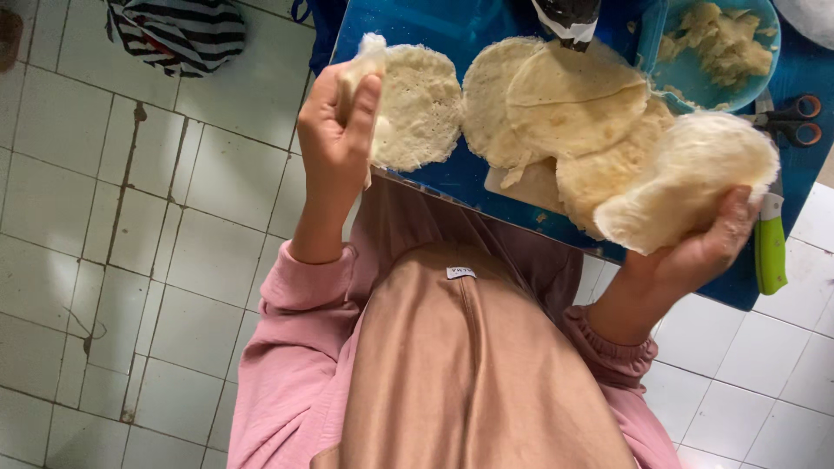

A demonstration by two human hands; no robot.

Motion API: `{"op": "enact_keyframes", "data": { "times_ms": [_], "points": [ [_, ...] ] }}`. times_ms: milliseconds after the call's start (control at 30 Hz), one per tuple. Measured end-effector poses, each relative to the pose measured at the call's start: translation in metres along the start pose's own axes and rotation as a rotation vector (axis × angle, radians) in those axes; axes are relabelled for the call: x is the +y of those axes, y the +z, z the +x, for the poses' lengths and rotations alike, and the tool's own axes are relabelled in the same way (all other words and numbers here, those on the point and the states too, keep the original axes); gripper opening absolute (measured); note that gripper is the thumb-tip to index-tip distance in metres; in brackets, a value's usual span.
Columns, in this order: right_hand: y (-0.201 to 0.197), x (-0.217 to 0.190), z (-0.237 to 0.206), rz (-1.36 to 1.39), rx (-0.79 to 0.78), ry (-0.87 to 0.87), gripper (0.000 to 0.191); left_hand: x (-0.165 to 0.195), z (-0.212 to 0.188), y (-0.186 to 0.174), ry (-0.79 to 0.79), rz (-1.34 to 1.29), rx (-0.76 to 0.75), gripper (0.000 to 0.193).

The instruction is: The person works at a small blue table, tearing and trimming pieces of thin dough on a cutting board, then peels apart and stretches round dough discs by hand and stacks them on the table. A bowl of brown powder and a container of dough pieces sit nearby, and the person occasionally reaches into the bowls between discs.

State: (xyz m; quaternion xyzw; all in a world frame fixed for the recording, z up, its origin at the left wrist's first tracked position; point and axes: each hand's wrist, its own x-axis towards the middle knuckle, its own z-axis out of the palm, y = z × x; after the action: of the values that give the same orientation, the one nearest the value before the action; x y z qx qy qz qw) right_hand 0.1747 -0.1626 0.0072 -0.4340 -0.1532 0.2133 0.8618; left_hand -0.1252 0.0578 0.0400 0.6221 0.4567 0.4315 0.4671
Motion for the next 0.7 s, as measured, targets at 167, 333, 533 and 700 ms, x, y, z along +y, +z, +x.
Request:
{"op": "enact_keyframes", "data": {
  "times_ms": [167, 333, 533, 700],
  "points": [
    [-0.01, -0.003, 0.002, -0.057, 0.006, -0.051, 0.04, 0.014, 0.014, 0.012, 0.379, 0.135, -0.197, 0.018],
    [-0.009, -0.003, -0.005, -0.087, -0.085, -0.01, 0.039, -0.013, 0.039, 0.013, 0.332, 0.17, -0.29, 0.016],
    [-0.006, -0.006, -0.007, -0.115, -0.083, -0.031, 0.035, -0.051, 0.053, 0.012, 0.332, 0.362, -0.16, 0.012],
    [-0.004, -0.002, -0.008, -0.13, -0.103, -0.023, 0.028, -0.055, 0.046, 0.009, 0.404, 0.306, -0.117, 0.008]
  ]
}}
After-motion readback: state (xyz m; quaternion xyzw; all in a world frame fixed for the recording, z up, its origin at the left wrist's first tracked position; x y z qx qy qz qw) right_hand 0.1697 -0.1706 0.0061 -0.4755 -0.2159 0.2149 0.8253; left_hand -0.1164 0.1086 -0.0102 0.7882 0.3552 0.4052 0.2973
